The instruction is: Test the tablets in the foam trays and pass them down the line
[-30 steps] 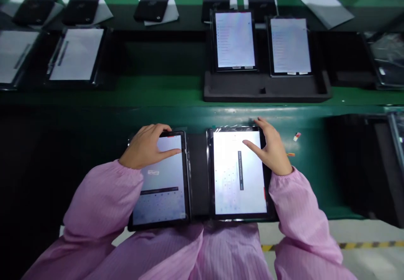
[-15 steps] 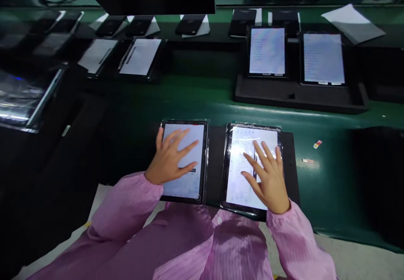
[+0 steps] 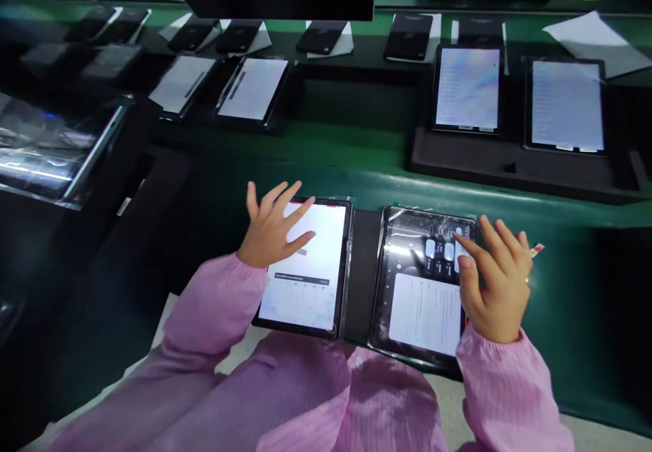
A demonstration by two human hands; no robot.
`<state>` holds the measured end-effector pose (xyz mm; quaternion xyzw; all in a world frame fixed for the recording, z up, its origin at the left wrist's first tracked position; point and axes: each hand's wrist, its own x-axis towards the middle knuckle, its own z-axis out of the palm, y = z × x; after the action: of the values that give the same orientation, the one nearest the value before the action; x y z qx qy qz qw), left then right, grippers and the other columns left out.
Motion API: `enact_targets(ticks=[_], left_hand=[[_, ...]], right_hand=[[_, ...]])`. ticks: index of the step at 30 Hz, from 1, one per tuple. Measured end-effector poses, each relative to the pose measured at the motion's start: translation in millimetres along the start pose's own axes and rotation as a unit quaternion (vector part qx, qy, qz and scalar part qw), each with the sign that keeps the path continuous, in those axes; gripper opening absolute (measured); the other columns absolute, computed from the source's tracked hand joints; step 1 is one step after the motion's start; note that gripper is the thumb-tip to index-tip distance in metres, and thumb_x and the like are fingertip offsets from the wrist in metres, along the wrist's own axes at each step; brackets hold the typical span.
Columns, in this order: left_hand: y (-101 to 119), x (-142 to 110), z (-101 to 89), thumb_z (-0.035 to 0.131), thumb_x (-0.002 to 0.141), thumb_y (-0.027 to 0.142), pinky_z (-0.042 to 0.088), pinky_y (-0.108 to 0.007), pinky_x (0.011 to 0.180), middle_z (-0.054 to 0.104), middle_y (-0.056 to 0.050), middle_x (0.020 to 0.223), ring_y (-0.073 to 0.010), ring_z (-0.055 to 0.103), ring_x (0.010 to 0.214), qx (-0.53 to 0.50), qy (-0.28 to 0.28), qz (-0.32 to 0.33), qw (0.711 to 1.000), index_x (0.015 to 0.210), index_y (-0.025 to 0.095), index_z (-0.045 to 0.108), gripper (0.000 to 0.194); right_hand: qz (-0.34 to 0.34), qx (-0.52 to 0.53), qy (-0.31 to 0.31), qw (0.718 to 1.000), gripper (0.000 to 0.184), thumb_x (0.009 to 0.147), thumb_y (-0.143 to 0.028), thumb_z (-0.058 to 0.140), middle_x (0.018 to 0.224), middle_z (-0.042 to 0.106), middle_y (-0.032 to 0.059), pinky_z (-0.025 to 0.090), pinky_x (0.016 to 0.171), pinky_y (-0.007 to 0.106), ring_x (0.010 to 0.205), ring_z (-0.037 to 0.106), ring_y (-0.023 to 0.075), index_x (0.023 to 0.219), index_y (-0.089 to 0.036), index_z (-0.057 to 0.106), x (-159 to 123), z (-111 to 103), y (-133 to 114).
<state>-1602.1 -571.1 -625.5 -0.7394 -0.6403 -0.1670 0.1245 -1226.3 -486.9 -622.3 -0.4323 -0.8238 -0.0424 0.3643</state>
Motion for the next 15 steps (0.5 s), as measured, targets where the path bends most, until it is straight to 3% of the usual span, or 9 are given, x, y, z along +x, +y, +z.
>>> enact_targets(ticks=[2,4,6,8,11,13,15], left_hand=[[6,9,5.7,0.055,0.088,0.064,0.004,-0.07,0.119,0.049,-0.012,0.15,-0.0351,0.041,0.141,-0.02,-0.05,0.006,0.999,0.127,0.024,0.061,0.056],[12,-1,2.0,0.056,0.086,0.065,0.002,-0.065,0.122,0.06,-0.007,0.141,-0.0314,0.047,0.137,-0.047,-0.052,0.053,0.996,0.11,0.025,0.068,0.048],[15,-22,-8.2,0.056,0.086,0.061,0.004,-0.06,0.124,0.071,-0.002,0.125,-0.0269,0.057,0.126,-0.09,-0.009,0.118,0.989,0.086,0.026,0.068,0.037],[13,-41,-18.1,0.055,0.087,0.055,0.009,-0.06,0.124,0.075,0.002,0.113,-0.0242,0.063,0.115,-0.118,0.045,0.14,0.982,0.078,0.027,0.065,0.031],[-1,-44,-20.5,0.051,0.088,0.051,0.008,-0.065,0.122,0.073,0.004,0.119,-0.0253,0.062,0.115,-0.089,0.068,0.055,0.992,0.095,0.031,0.067,0.027],[-12,-33,-13.7,0.048,0.089,0.052,0.007,-0.067,0.121,0.067,0.004,0.13,-0.0272,0.056,0.123,-0.055,0.069,-0.002,0.996,0.107,0.032,0.067,0.032],[-20,-20,-5.3,0.048,0.091,0.05,0.008,-0.069,0.12,0.06,0.003,0.139,-0.0285,0.05,0.13,-0.026,0.076,-0.017,0.997,0.113,0.032,0.066,0.034]], right_hand=[[-0.01,-0.004,0.009,1.0,0.039,0.094,-0.028,0.048,0.145,0.055,0.002,0.032,0.117,0.059,0.136,0.05,0.0312,0.128,-0.035,0.065,4,2,-3],[-0.012,-0.005,0.028,1.0,0.042,0.094,-0.026,0.048,0.144,0.056,-0.0001,0.033,0.118,0.057,0.134,0.052,0.0301,0.131,-0.039,0.063,3,4,-3],[-0.002,-0.006,0.046,0.999,0.043,0.094,-0.024,0.048,0.14,0.06,-0.0011,0.035,0.117,0.055,0.131,0.055,0.0288,0.131,-0.041,0.063,0,5,-2],[0.011,-0.015,0.058,0.998,0.04,0.094,-0.026,0.046,0.135,0.064,-0.0006,0.038,0.115,0.054,0.127,0.058,0.0286,0.126,-0.039,0.067,-2,7,0],[0.016,-0.025,0.057,0.998,0.036,0.095,-0.028,0.045,0.13,0.067,0.0014,0.04,0.113,0.056,0.124,0.06,0.0296,0.119,-0.034,0.072,2,10,2],[0.0,-0.017,0.049,0.999,0.036,0.095,-0.026,0.046,0.132,0.066,0.0027,0.038,0.114,0.057,0.126,0.059,0.0305,0.12,-0.033,0.071,4,12,1],[-0.015,-0.011,0.043,0.999,0.037,0.094,-0.023,0.048,0.134,0.064,0.0033,0.036,0.114,0.059,0.127,0.058,0.0318,0.123,-0.032,0.07,5,14,2]])
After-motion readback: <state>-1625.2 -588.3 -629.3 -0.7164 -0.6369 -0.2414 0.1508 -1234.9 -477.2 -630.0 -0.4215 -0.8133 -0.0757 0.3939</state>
